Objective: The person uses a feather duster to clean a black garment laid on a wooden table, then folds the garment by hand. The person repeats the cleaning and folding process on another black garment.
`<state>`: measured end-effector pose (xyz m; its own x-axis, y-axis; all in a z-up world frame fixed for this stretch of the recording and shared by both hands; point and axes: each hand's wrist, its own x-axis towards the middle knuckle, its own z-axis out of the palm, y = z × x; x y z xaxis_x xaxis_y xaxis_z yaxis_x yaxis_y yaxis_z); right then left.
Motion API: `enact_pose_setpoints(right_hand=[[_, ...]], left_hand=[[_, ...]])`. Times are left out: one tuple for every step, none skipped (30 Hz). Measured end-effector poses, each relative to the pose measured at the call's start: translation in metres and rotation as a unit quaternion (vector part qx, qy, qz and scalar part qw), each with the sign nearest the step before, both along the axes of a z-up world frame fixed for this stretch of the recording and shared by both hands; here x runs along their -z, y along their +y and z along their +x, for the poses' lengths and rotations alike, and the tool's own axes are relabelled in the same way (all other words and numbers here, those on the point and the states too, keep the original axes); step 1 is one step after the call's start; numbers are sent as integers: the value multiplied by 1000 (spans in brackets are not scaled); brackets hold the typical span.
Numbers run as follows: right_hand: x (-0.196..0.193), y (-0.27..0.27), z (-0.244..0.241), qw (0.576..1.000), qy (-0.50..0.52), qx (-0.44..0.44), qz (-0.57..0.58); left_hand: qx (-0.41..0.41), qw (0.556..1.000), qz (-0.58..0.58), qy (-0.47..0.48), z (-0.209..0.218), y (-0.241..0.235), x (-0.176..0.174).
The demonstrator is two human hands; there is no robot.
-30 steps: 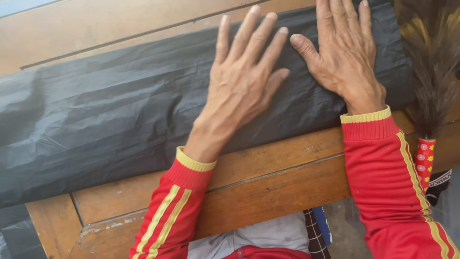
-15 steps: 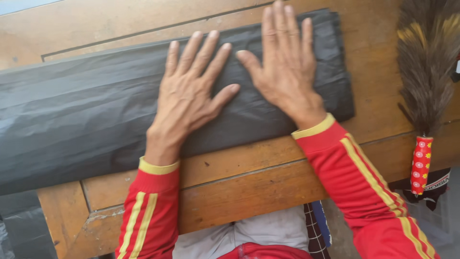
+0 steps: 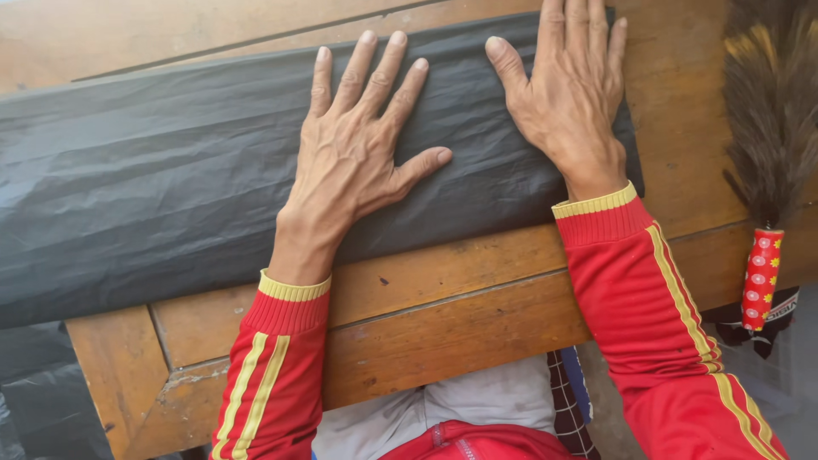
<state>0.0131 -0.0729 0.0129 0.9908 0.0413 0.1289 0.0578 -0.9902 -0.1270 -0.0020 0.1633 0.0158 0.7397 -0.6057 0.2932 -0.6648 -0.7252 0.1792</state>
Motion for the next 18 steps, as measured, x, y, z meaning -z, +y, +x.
enact_pose_setpoints(right_hand=[[1,-1,0,1000,-18,-9,-6],[3,-1,1,999,-37,-20,-11],[2,0,1,999,-35,-21,-10],[2,0,0,998,-49,-28,-15],[1,0,-1,997,-63,-36,-19],[-7,6,-6,997,-62,-35,-20],[-14,12,-11,993,-107,-49,-21],[-23,18,-15,985,-156,-65,-24],[-26,35,-26,985,-159,-65,-27],[-28,53,-36,991,-119,-53,2],[-30,70,-45,996,-79,-41,30],[-24,84,-59,996,-77,-38,31],[-17,97,-71,991,-50,-98,82],[-9,110,-86,979,-21,-156,131],[-7,108,-89,980,-17,-151,131],[-5,106,-93,984,-10,-148,96],[-4,103,-96,988,-2,-145,61],[-3,90,-98,988,0,-141,58]], left_hand=[[0,1000,-9,12,-1,-2,-2],[-1,1000,-16,22,-2,-2,-4],[-2,1000,-15,24,-1,-2,-3],[-1,1000,-14,21,-1,-1,-2],[-1,1000,-13,17,-1,-1,-1],[0,1000,-14,18,-1,-2,-1],[-2,1000,-6,27,-1,-2,-2],[-5,999,1,31,0,-3,-3],[-6,1000,-1,29,1,-3,-2],[-2,1000,7,28,1,-2,0],[1,1000,15,27,2,-1,2],[5,999,17,29,2,-1,0],[2,998,22,50,3,-1,0],[0,997,26,73,3,-2,1],[4,997,26,78,2,-1,3],[8,999,9,47,2,-1,5],[11,1000,-7,16,1,-1,7],[14,1000,-11,18,1,-1,4]])
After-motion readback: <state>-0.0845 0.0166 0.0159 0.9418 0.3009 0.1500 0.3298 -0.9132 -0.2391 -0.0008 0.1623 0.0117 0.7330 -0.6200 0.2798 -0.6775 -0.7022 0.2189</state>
